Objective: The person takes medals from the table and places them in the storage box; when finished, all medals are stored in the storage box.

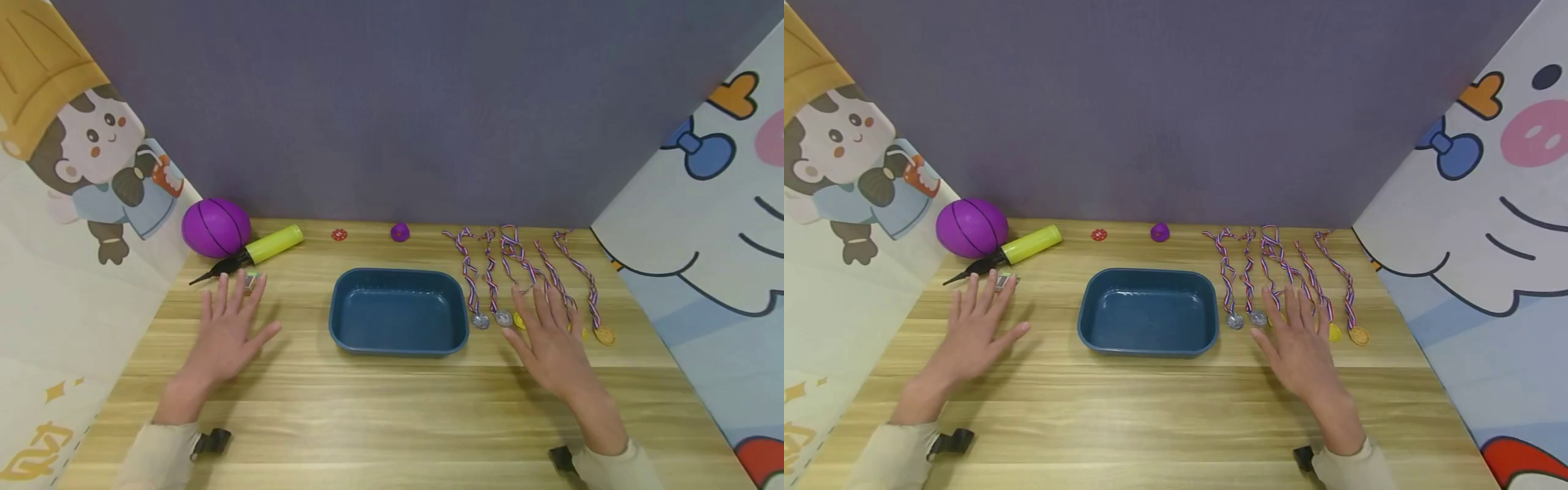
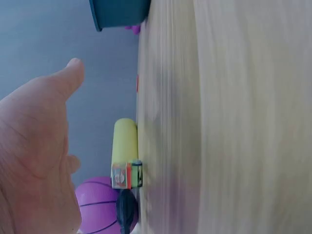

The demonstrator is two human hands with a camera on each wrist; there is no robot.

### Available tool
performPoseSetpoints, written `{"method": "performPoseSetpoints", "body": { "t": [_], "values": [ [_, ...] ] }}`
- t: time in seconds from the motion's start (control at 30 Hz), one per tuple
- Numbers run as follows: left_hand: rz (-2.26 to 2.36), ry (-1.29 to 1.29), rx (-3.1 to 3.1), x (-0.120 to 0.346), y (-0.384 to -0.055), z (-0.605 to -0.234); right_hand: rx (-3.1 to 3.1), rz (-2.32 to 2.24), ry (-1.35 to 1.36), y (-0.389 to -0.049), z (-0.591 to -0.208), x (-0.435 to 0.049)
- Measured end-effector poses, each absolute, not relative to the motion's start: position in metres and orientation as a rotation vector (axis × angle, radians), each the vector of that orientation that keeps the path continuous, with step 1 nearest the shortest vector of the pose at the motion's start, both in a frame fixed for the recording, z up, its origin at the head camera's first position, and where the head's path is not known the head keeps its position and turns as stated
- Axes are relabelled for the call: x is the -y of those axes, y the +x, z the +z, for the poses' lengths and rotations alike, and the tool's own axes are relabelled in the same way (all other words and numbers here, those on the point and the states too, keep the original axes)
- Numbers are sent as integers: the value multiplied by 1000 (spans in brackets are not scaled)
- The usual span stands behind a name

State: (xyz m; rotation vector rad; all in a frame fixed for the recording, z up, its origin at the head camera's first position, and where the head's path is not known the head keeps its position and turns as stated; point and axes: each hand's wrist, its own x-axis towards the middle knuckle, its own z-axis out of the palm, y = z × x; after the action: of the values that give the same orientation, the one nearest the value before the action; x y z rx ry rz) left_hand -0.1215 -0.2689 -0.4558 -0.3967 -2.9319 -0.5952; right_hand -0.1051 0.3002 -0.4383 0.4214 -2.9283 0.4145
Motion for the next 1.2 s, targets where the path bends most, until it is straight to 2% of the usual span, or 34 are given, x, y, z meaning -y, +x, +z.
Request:
{"method": "performPoseSetpoints", "body": {
  "t": [0.67,1.2],
  "values": [
    [-1236,-347,2731,215,-120,-479,2720,668,228,-118,-456,-275],
    [-1494,-405,2553,185,-121,-498,2690,746,300,-145,-477,-268]
  ]
}}
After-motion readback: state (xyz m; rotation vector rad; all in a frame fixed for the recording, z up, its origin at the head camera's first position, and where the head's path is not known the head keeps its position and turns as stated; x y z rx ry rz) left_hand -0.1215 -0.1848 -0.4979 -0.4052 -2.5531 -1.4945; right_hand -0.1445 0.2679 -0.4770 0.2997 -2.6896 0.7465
